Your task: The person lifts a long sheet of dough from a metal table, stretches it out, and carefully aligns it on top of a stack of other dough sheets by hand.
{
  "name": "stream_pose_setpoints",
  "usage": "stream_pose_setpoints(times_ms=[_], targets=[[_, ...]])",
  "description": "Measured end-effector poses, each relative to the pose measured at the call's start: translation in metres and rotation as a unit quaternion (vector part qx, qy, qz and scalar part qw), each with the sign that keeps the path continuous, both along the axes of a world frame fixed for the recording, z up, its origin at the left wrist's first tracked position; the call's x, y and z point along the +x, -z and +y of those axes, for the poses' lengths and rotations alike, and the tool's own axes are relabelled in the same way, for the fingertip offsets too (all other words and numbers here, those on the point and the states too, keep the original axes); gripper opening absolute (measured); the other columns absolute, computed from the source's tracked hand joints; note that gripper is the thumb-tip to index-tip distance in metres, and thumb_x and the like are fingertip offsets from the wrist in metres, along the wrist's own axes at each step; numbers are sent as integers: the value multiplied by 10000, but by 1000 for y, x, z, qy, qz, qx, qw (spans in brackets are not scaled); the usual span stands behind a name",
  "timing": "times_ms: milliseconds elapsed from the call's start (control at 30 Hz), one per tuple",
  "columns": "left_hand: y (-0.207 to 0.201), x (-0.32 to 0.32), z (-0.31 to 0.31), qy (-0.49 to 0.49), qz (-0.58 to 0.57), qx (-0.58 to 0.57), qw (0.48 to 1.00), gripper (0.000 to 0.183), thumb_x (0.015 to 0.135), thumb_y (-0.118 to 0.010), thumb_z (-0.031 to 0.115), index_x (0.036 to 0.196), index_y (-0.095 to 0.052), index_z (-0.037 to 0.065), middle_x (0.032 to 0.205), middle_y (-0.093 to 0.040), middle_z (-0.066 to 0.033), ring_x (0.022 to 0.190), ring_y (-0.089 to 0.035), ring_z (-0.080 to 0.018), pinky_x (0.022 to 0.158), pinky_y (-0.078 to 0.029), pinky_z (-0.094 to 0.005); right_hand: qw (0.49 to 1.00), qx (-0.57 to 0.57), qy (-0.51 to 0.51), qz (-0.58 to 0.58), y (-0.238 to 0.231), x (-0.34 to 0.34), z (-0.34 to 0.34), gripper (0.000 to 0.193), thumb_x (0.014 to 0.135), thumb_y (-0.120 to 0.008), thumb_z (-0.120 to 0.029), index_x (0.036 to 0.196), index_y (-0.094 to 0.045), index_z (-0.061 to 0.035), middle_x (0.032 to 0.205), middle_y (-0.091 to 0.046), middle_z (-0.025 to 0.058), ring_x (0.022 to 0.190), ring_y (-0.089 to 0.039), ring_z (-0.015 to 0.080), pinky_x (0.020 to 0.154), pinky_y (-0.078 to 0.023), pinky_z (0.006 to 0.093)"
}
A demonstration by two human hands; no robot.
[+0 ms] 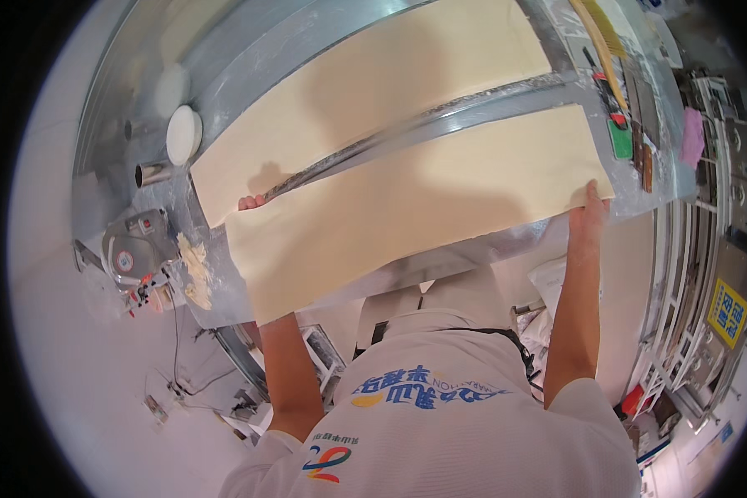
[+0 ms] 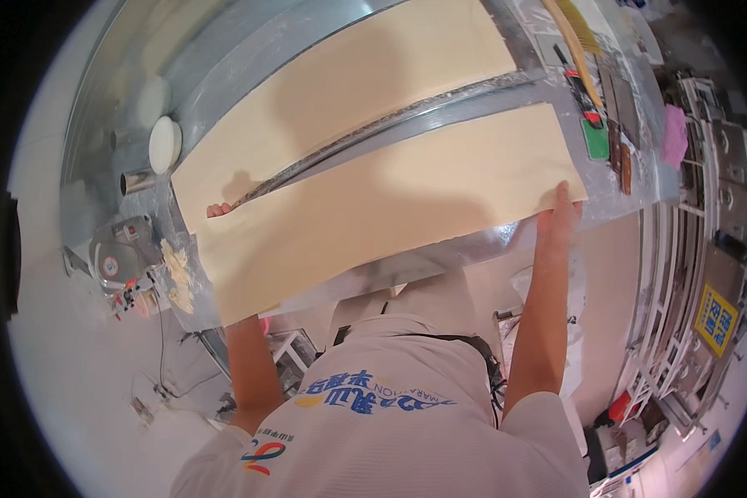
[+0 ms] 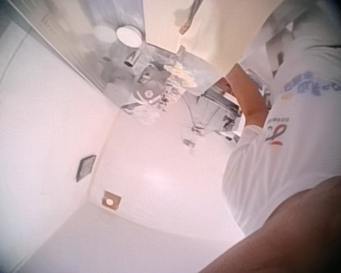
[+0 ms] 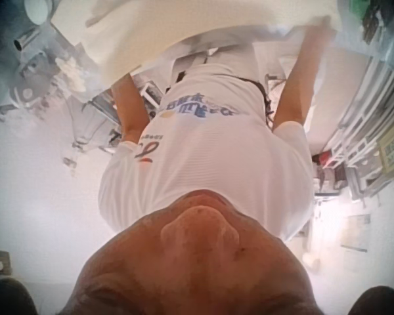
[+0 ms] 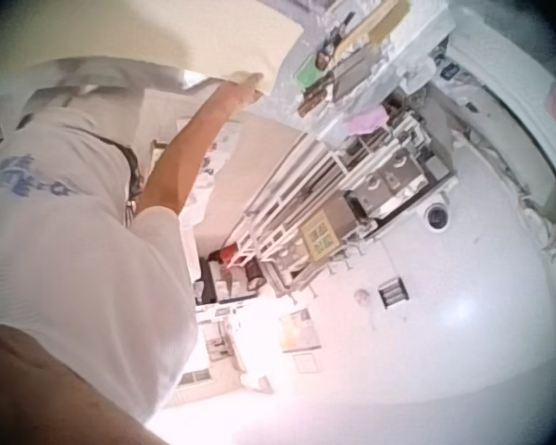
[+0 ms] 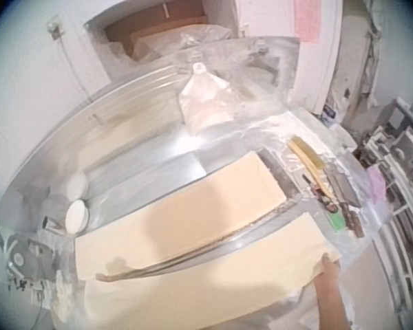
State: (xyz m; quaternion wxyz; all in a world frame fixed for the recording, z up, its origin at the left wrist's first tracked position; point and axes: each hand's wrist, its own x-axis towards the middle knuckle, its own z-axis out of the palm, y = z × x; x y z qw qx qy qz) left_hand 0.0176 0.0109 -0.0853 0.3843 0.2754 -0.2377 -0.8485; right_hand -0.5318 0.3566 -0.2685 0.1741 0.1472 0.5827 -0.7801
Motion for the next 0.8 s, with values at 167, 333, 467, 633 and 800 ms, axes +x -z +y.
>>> stream_pose_setpoints(times_ms=[167, 333, 467, 633, 800], targets=[[35, 46, 8, 2, -329, -210, 921, 436, 1133, -502, 265, 1518, -520, 62, 1509, -551, -103, 1474, -472, -238, 1353, -263, -451, 999, 40, -18, -18, -4, 5, -6, 451, 1077, -641, 5, 1513, -529, -10, 1463, -621, 170, 1331, -635, 325, 1133, -571, 497], [66, 77, 23, 57, -526, -366, 765, 467, 1126, -515, 262, 1544, -479, 56, 1493, -539, -97, 1450, -486, -233, 1350, -282, -449, 997, 65, -15, -36, -10, 1, -1, 448, 1082, -639, -8, 1515, -525, -13, 1477, -612, 176, 1338, -630, 346, 1129, -572, 512], [86, 87, 27, 76, -570, -420, 702, 496, 1120, -526, 258, 1564, -446, 51, 1481, -530, -91, 1431, -497, -229, 1348, -297, -447, 997, 75, -30, -17, -3, -6, 4, 435, 1086, -640, -24, 1508, -537, -16, 1462, -630, 171, 1325, -639, 345, 1118, -578, 512], [105, 88, 20, 43, -553, -404, 727, 444, 1154, -467, 260, 1515, -462, 3, 1415, -549, -91, 1332, -543, -223, 1338, -321, -449, 995, 91, -31, -15, 6, -10, 6, 414, 1084, -649, -32, 1489, -563, -23, 1441, -649, 164, 1304, -653, 339, 1111, -581, 507], [96, 58, 20, -174, 52, -4, 983, 435, 1175, -401, 239, 1535, -432, -3, 1420, -552, -106, 1324, -537, -239, 1336, -316, -424, 995, 101, -20, -17, 3, -11, 11, 436, 1069, -675, -29, 1491, -564, -29, 1454, -641, 158, 1294, -656, 334, 1107, -586, 497]])
